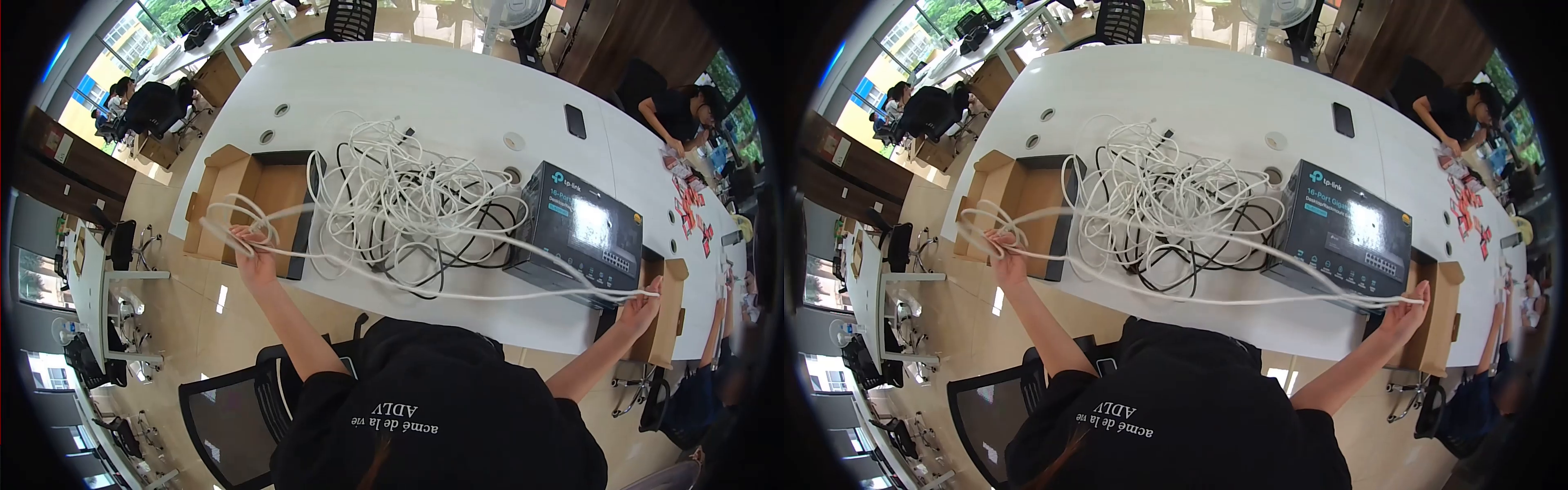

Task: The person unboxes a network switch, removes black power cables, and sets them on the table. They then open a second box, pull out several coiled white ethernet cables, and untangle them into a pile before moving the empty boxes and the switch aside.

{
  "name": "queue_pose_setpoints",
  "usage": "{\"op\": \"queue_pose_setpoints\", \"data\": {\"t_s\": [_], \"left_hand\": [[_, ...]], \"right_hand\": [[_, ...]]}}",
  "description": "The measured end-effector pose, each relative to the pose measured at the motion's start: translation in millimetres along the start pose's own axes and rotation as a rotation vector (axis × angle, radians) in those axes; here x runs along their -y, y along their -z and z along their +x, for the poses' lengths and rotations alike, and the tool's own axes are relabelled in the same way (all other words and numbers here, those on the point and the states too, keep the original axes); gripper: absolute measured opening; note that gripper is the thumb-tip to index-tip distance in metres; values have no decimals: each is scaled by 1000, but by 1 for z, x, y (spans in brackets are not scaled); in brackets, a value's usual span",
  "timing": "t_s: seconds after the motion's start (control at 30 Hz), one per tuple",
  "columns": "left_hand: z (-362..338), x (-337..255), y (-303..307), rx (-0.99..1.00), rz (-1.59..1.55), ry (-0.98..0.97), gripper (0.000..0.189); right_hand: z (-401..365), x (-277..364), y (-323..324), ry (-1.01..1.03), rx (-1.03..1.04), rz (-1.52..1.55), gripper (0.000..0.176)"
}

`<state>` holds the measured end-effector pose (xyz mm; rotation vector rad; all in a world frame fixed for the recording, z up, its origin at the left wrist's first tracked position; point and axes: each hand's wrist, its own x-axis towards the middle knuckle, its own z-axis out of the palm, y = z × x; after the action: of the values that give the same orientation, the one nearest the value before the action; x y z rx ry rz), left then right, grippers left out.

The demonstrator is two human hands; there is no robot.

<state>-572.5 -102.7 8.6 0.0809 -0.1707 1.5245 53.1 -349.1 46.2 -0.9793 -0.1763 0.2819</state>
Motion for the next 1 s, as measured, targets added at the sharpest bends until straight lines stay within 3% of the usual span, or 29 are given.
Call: {"op": "queue_pose_setpoints", "data": {"t_s": [0.07, 0.13, 0.17, 0.23, 0.27, 0.3, 0.4, 0.5, 0.6, 0.7, 0.77, 0.8, 0.87, 0.93, 1.0], "left_hand": [[8, -8, 10, -81, -54, 65, 13], [13, 8, 6, -142, 107, -30, 20], [16, 22, 2, -125, 207, -35, 20], [13, 60, -10, -170, 442, -56, 22], [9, 83, -14, -233, 577, -70, 24], [5, 100, -10, -242, 617, 0, 27], [-8, 143, -18, -221, 740, 237, 35], [-22, 182, -22, 85, 845, 410, 37], [-46, 219, -38, 395, 919, 668, 36], [-58, 229, -50, 498, 1090, 762, 39], [-54, 218, -58, 440, 1312, 629, 41], [-51, 210, -62, 409, 1419, 561, 42], [-44, 183, -70, 262, 1317, 461, 44], [-36, 152, -75, 140, 1187, 161, 45], [-26, 130, -78, -92, 1109, -199, 43]], "right_hand": [[9, -14, 7, -33, 72, 92, 22], [11, -25, 17, -117, 243, 139, 24], [-3, -25, 0, -102, 369, 88, 26], [-54, -24, -57, -126, 333, -237, 36], [-71, -27, -70, -164, 489, -374, 49], [-93, -25, -89, -112, 682, -415, 56], [-124, -49, -110, -48, 847, -227, 60], [-153, -65, -129, -36, 1073, -249, 60], [-183, -77, -150, 79, 1198, -465, 58], [-201, -87, -159, 123, 1236, -542, 50], [-200, -93, -153, 77, 1284, -628, 40], [-195, -101, -148, 185, 1267, -652, 36], [-175, -114, -137, 403, 1222, -696, 28], [-161, -108, -132, 457, 998, -777, 17], [-140, -110, -115, 284, 841, -808, 17]]}}
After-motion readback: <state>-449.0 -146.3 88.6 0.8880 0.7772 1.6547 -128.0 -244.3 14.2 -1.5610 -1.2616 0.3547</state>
